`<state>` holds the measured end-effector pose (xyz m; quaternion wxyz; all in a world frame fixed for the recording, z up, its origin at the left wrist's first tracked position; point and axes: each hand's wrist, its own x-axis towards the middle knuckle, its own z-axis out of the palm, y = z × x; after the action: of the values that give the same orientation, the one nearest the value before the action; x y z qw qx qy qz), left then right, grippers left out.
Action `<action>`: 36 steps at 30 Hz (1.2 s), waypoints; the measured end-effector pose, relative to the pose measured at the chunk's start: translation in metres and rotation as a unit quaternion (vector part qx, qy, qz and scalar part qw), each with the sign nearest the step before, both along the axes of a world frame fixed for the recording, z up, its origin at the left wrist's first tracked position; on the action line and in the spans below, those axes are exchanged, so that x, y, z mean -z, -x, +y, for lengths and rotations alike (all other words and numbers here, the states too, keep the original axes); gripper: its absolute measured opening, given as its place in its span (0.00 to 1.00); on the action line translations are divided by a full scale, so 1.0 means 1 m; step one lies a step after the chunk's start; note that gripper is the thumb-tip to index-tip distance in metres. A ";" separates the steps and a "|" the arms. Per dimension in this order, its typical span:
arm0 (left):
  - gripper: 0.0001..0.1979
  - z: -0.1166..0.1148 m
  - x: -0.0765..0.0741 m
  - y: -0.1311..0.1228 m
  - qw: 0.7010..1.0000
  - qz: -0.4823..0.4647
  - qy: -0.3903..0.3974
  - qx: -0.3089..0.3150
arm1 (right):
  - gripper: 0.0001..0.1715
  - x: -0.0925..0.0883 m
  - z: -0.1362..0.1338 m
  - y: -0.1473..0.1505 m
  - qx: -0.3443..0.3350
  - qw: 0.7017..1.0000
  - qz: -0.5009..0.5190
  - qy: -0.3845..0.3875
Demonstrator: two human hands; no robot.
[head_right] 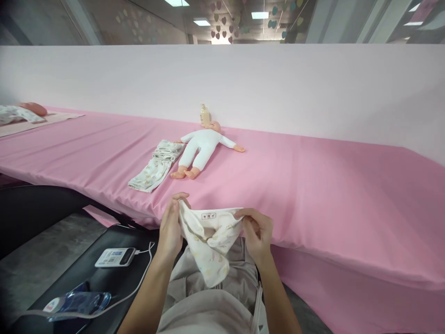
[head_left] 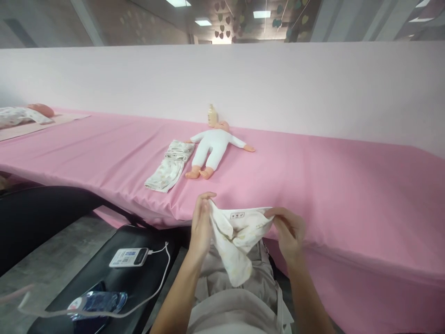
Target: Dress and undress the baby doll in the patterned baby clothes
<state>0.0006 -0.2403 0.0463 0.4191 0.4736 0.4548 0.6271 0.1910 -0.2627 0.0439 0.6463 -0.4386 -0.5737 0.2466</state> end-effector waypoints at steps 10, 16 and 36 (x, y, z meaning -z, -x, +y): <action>0.19 0.007 -0.042 0.009 0.971 0.189 -0.081 0.125 | 0.20 -0.047 0.008 -0.018 0.080 0.977 -0.195 0.038; 0.21 0.015 -0.046 0.015 0.905 0.340 -0.244 -0.075 | 0.08 -0.074 -0.006 -0.034 0.066 0.963 -0.260 0.033; 0.13 -0.005 -0.081 0.059 0.900 0.395 -0.081 0.167 | 0.06 -0.088 -0.047 -0.074 0.161 0.935 -0.305 0.082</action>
<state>-0.0579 -0.2449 0.1275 0.2634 0.7836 0.4449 0.3444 0.2650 -0.3098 0.1322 0.4331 -0.6307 -0.6427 0.0393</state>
